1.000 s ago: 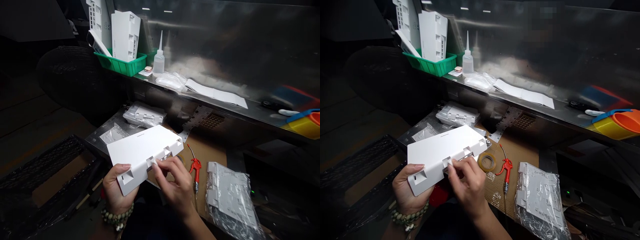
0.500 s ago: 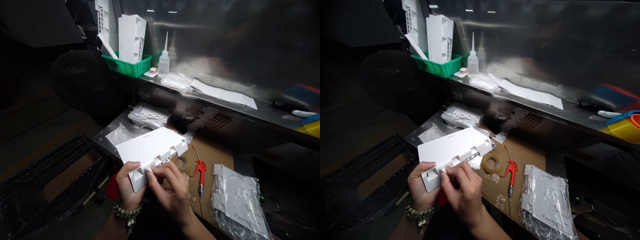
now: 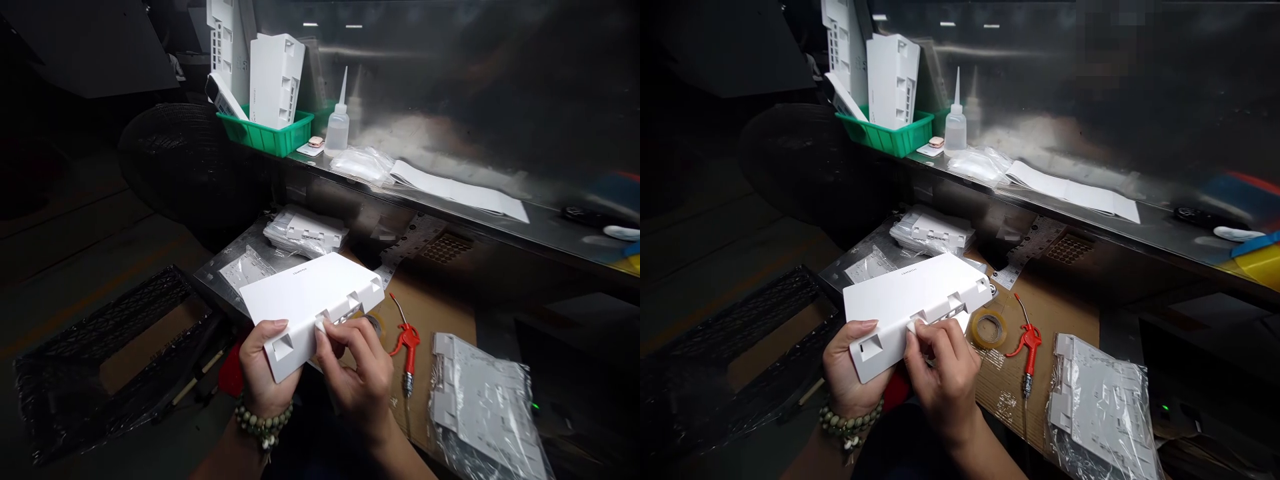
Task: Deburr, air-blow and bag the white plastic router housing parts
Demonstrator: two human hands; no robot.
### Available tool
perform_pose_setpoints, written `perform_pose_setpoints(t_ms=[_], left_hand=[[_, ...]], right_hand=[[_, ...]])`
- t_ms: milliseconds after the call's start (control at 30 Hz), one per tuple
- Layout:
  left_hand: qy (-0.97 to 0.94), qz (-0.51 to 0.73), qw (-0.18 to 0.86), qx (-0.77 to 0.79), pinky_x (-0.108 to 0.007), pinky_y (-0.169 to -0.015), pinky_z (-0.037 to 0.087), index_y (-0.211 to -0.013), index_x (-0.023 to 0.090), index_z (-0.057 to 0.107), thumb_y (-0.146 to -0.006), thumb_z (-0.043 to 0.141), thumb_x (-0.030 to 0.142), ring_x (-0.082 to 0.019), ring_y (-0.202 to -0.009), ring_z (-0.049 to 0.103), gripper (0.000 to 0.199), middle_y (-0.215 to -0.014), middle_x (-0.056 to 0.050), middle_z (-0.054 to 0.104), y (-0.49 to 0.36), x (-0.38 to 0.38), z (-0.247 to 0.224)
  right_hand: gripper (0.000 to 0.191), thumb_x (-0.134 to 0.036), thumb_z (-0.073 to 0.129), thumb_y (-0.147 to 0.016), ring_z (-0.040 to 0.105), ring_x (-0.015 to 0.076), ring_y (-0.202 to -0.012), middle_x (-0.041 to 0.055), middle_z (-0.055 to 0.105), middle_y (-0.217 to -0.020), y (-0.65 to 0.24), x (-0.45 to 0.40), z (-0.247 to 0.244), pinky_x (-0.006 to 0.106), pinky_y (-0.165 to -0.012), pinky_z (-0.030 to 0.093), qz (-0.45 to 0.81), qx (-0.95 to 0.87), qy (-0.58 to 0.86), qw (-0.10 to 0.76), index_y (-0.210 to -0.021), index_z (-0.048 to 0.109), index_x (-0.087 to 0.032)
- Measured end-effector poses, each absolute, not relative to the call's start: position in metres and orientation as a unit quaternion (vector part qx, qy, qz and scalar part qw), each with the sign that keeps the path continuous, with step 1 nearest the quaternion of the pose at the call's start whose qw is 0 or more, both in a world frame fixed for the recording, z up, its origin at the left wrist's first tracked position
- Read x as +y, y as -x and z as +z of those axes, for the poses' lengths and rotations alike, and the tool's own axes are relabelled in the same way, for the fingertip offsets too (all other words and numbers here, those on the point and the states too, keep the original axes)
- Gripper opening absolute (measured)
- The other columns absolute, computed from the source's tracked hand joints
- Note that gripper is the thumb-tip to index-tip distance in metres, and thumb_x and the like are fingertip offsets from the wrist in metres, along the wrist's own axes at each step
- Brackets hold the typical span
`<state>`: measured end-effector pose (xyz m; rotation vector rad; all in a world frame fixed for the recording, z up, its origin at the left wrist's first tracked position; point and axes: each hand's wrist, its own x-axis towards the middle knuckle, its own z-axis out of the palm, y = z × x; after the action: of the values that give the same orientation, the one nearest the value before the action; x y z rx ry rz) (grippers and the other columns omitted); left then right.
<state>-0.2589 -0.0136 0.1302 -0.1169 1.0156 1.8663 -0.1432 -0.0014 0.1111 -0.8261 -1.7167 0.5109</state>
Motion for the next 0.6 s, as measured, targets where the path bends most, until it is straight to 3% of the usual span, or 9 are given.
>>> perform_pose_setpoints(t_ms=[100, 333, 500, 600], left_hand=[[0.062, 0.773, 0.484, 0.405, -0.034, -0.063, 0.062, -0.090, 0.021, 0.072, -0.062, 0.072, 0.019, -0.022, -0.066, 0.070, 0.028, -0.068, -0.001, 0.070, 0.260, -0.016, 0.130], [0.014, 0.788, 0.486, 0.379, -0.044, -0.078, 0.064, -0.115, 0.021, 0.070, -0.080, 0.069, 0.037, -0.031, -0.087, 0.075, 0.039, -0.095, -0.010, 0.079, 0.260, -0.020, 0.131], [0.011, 0.776, 0.501, 0.383, -0.040, -0.082, 0.063, -0.118, 0.019, 0.071, -0.083, 0.069, 0.047, -0.031, -0.095, 0.075, 0.045, -0.101, -0.011, 0.078, 0.263, -0.024, 0.125], [0.003, 0.733, 0.555, 0.394, -0.035, -0.075, 0.063, -0.110, 0.019, 0.074, -0.083, 0.069, 0.051, -0.030, -0.093, 0.075, 0.042, -0.098, -0.011, 0.078, 0.267, -0.026, 0.122]], right_hand=[[0.025, 0.000, 0.072, -0.083, 0.061, 0.0140, -0.073, 0.0043, 0.063, -0.084, 0.145, -0.003, 0.111, 0.028, -0.064, 0.052, 0.183, -0.734, 0.342, 0.557, -0.103, 0.068, -0.015], [0.029, 0.000, 0.072, -0.083, 0.061, 0.0144, -0.070, 0.0045, 0.064, -0.083, 0.146, -0.006, 0.112, 0.028, -0.062, 0.054, 0.169, -0.733, 0.330, 0.569, -0.106, 0.069, -0.017], [0.028, -0.002, 0.073, -0.083, 0.065, 0.0159, -0.074, 0.0079, 0.068, -0.086, 0.152, -0.014, 0.111, 0.028, -0.064, 0.057, 0.193, -0.747, 0.292, 0.565, -0.108, 0.069, -0.013], [0.029, -0.006, 0.072, -0.085, 0.067, 0.0162, -0.074, 0.0086, 0.070, -0.086, 0.156, -0.022, 0.114, 0.027, -0.064, 0.058, 0.231, -0.771, 0.220, 0.552, -0.112, 0.067, -0.012]])
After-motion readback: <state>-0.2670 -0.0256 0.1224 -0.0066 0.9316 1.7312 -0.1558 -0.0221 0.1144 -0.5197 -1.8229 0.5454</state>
